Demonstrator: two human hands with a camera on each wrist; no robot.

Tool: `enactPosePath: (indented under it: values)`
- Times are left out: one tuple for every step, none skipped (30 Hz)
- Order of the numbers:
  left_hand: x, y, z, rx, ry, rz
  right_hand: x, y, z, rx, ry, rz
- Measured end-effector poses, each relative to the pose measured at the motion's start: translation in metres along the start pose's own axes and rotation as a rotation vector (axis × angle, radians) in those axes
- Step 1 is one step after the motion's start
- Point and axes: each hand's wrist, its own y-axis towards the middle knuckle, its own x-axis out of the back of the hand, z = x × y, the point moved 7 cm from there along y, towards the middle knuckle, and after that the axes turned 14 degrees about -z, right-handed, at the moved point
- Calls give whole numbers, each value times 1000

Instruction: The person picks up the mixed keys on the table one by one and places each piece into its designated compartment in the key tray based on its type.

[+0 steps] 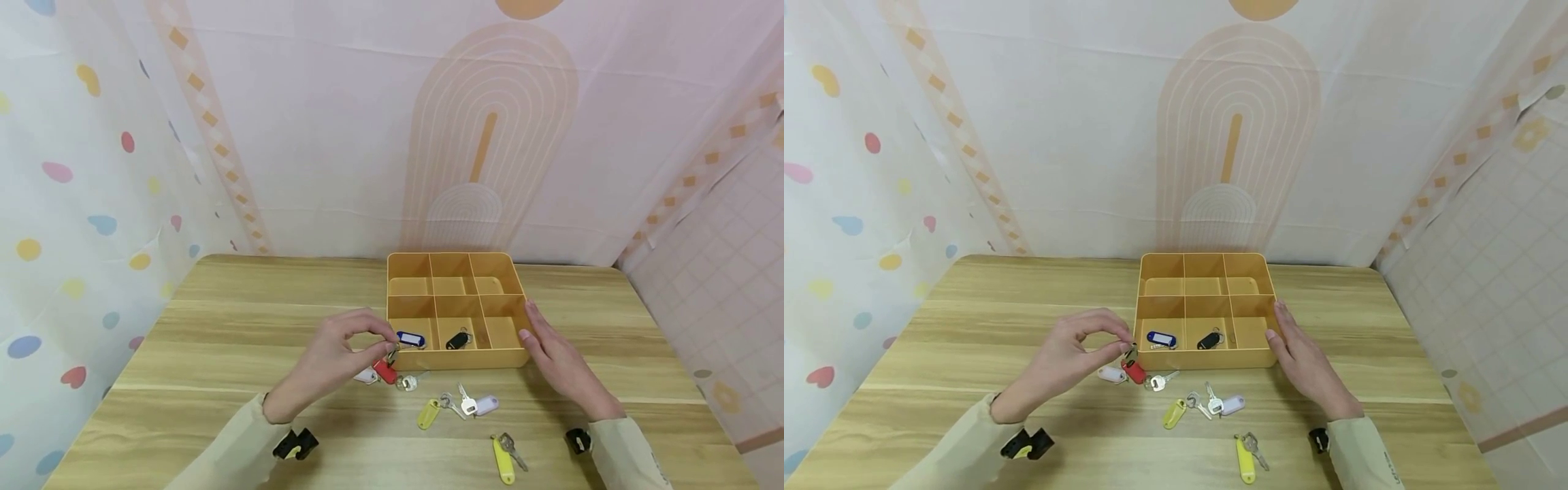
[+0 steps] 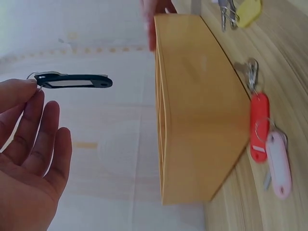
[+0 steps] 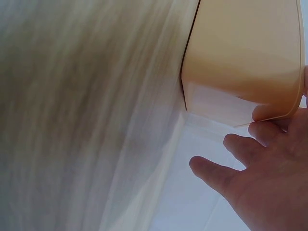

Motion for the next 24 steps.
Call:
enactPosePath:
  values:
    - [-2,1,-1,0,-9,-1,0,0,0,0,0,-1]
    - [-5,1,-2,-6,-15,-2,0,0,0,0,0,-2]
    - [-7,2,-3,-6,-20,-3,0,0,0,0,-1,-3]
    - [-9,3,-5,-9,-24,-3,0,0,0,0,-1,-4]
    - [-12,4,-6,-11,-34,-1,0,0,0,-1,0,-4]
    - [-14,5,-7,-12,-44,2,0,1,0,-2,3,-4]
    - [-17,6,-8,-14,-52,4,0,1,0,-4,4,-4]
    - [-19,7,-8,-14,-62,9,0,0,0,-6,6,-3]
    - [-22,8,-9,-8,-68,13,0,0,1,-8,8,-3]
    - [-24,9,-9,-5,-71,15,0,0,1,-9,10,-2]
    - [-27,10,-9,-3,-78,17,0,0,1,-9,12,-1]
    - [-30,11,-9,0,-82,18,0,0,1,-10,15,0]
    - [-32,12,-9,4,-84,19,0,0,1,-10,16,0]
    - [-35,13,-8,9,-88,19,0,0,1,-7,18,0]
    - [-37,14,-8,16,-88,18,0,0,1,-6,19,-1]
    - [-40,15,-7,24,-92,20,0,0,1,-3,19,-1]
    - [-43,17,-6,33,-99,21,0,0,1,0,20,-1]
    - [-46,18,-4,48,-97,22,0,0,1,3,19,-2]
    - [-48,19,-3,62,-94,23,0,1,1,6,17,-4]
    - [-51,20,-1,74,-90,23,0,0,1,7,17,-5]
    - [-54,21,1,86,-86,23,0,0,1,9,16,-6]
    - [-56,22,2,98,-83,22,0,0,1,12,14,-7]
    - [-59,24,4,106,-76,21,0,1,1,12,13,-9]
    - [-61,25,6,113,-69,19,0,1,0,11,11,-10]
